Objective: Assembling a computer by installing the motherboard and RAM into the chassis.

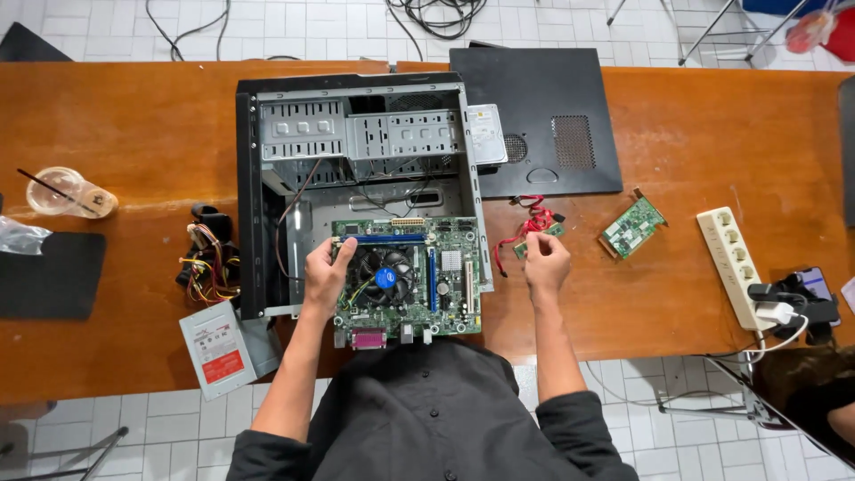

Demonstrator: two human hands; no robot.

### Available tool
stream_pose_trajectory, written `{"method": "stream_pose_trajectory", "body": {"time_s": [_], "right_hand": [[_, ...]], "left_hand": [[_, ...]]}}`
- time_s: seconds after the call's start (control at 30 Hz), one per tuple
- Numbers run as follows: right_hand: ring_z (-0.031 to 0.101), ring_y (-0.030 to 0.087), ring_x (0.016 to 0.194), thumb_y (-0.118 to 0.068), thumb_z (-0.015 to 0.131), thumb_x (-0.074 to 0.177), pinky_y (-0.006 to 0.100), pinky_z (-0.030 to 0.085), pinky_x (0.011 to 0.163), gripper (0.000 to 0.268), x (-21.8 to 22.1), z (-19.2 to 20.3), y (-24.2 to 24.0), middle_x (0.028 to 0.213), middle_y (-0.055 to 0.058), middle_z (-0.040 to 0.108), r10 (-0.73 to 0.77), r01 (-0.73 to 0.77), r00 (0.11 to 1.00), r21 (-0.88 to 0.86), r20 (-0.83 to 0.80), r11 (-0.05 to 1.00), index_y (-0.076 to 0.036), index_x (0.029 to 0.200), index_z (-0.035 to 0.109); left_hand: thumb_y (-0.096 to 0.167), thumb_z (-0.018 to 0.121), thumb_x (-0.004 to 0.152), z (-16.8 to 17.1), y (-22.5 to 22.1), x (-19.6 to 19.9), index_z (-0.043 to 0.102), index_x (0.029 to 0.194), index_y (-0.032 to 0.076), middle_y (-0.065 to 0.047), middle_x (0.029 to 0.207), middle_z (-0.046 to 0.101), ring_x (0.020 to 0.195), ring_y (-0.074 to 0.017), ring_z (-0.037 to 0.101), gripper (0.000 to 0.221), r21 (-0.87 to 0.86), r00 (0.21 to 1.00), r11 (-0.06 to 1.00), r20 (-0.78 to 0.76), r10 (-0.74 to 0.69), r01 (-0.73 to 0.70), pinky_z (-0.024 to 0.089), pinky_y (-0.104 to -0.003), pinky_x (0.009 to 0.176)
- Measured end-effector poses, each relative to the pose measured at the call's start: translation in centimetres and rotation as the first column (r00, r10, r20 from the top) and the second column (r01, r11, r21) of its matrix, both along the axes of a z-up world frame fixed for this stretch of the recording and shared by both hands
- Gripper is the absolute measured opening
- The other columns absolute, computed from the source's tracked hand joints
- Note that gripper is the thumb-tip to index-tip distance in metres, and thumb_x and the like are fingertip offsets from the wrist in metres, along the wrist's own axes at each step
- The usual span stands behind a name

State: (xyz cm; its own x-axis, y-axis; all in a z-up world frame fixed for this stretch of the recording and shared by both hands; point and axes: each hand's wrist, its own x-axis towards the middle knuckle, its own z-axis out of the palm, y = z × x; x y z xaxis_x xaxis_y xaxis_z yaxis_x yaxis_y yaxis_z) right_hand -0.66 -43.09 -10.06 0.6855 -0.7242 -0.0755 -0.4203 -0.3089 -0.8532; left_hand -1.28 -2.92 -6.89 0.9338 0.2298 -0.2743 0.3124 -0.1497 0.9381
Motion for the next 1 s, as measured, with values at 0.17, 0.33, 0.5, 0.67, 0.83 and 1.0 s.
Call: {"method": "stream_pose_trajectory", "body": {"time_s": [0.17,0.33,0.5,0.67,0.83,1.0], "right_hand": [[0.073,0.026,0.092,-0.043,0.080,0.077,0.044,0.058,0.085,0.028,-1.5,-5.1,-2.4,0.079,-0.003,0.075,0.060,-0.122,0.950,-0.187,-0.307,0.975,-0.029,0.101,0.080],[0.073,0.030,0.101,-0.054,0.079,0.079,0.047,0.058,0.089,0.040,-1.1,-4.3,-1.2,0.086,-0.002,0.078,0.029,-0.124,0.894,-0.185,-0.447,0.975,-0.022,0.102,0.080],[0.075,0.037,0.082,-0.059,0.082,0.076,0.046,0.057,0.067,0.037,0.0,-4.7,-1.0,0.070,0.009,0.074,-0.055,-0.078,0.882,-0.262,-0.467,0.962,-0.022,0.078,0.080],[0.075,0.034,0.086,-0.054,0.085,0.072,0.045,0.057,0.069,0.034,0.8,-6.5,-1.5,0.075,0.009,0.076,-0.131,0.019,0.862,-0.227,-0.490,0.974,-0.021,0.081,0.081],[0.075,0.031,0.094,-0.050,0.083,0.071,0.042,0.058,0.075,0.023,1.0,-7.0,-0.8,0.081,0.006,0.078,-0.201,0.157,0.831,-0.129,-0.518,0.979,-0.028,0.077,0.080],[0.073,0.024,0.099,-0.049,0.081,0.070,0.037,0.058,0.082,0.026,1.2,-8.3,-1.7,0.076,-0.004,0.076,-0.171,0.198,0.864,0.008,-0.473,0.980,-0.027,0.085,0.078]], "left_hand": [[0.041,0.073,0.096,-0.6,0.3,0.4,0.072,0.083,0.013,-0.001,0.063,0.060,0.066,-0.0108,0.050,0.031,-0.013,1.000,1.000,0.006,0.016,-0.016,0.046,-0.030,0.063],[0.045,0.073,0.095,0.4,-0.2,0.5,0.071,0.081,0.014,0.000,0.061,0.056,0.064,-0.0109,0.047,0.034,-0.011,1.000,1.000,0.007,0.018,-0.018,0.044,-0.030,0.061],[0.048,0.073,0.094,1.4,-0.2,0.2,0.067,0.077,0.012,-0.004,0.058,0.054,0.063,-0.0131,0.048,0.040,0.038,1.000,0.999,0.016,0.006,-0.007,0.044,-0.033,0.060],[0.049,0.072,0.094,1.4,0.0,0.0,0.064,0.073,0.014,-0.002,0.056,0.050,0.060,-0.0123,0.045,0.042,0.037,0.999,0.999,0.031,-0.007,0.005,0.041,-0.030,0.058],[0.048,0.071,0.095,2.3,-0.2,-0.1,0.061,0.071,0.014,0.000,0.054,0.047,0.057,-0.0116,0.042,0.042,0.020,0.999,1.000,0.043,-0.020,0.019,0.038,-0.029,0.055],[0.047,0.071,0.096,2.0,-0.1,0.0,0.060,0.071,0.014,0.000,0.053,0.045,0.056,-0.0108,0.041,0.043,0.013,0.998,1.000,0.064,-0.024,0.023,0.037,-0.028,0.054]]}}
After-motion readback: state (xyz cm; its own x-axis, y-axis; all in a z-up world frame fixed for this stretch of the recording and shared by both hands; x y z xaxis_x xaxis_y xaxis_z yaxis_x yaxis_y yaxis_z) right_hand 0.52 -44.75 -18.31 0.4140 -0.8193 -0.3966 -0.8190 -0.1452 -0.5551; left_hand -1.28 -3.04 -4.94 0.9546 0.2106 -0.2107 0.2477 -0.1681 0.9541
